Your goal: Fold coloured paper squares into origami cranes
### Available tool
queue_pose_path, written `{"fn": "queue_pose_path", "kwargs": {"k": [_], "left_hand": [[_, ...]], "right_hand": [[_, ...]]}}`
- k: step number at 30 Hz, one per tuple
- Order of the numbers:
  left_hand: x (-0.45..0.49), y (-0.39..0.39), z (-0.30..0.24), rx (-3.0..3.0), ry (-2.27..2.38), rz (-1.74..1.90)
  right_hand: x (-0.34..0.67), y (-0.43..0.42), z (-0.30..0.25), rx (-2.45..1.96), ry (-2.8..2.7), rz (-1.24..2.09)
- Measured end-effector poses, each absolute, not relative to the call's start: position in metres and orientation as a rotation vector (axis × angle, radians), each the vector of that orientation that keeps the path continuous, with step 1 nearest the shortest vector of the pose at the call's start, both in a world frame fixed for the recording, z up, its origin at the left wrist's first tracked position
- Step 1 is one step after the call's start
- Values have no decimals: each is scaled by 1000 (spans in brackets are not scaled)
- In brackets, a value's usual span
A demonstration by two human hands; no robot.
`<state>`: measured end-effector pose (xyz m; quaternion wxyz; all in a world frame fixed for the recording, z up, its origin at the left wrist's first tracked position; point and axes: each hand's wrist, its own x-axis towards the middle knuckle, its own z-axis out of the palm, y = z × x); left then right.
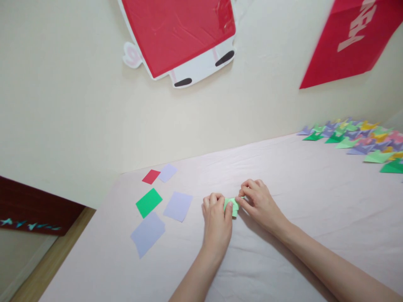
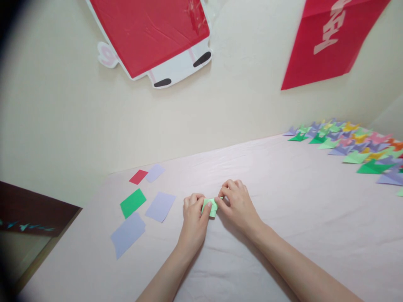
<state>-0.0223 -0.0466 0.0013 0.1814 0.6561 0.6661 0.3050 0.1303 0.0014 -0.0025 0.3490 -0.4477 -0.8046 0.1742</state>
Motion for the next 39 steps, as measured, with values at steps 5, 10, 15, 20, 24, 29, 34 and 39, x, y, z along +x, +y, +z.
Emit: {"fn": "queue_pose_path", "kwargs": {"k": [5, 10, 15, 20, 24, 29, 34, 39], "left_hand": [[-20, -48, 3, 1933, 2054, 728], [-15, -61, 3, 2330, 2133, 597], [-10, -74, -8, 2569, 2021, 309], [-10, -74, -9, 2620, 2067, 256], [-10, -74, -7, 2630, 2049, 210], [-18, -83, -10, 2592, 2072, 230], [-27, -90, -13, 2546, 2087, 251], [-28, -92, -16, 2520, 2111, 270]], "right_hand": [[125, 2, -3, -1196, -2144, 380], [121, 1, -5, -1311, -2192, 304], [118, 0, -4, -1423, -2214, 253], [118, -2, -6, -1497, -2209, 156], [119, -2, -10, -1539, -2300, 0], [124, -1, -11, -1553, -2345, -24], [129, 1, -13, -1538, -2351, -36], [129, 1, -16, -1507, -2351, -36]]}}
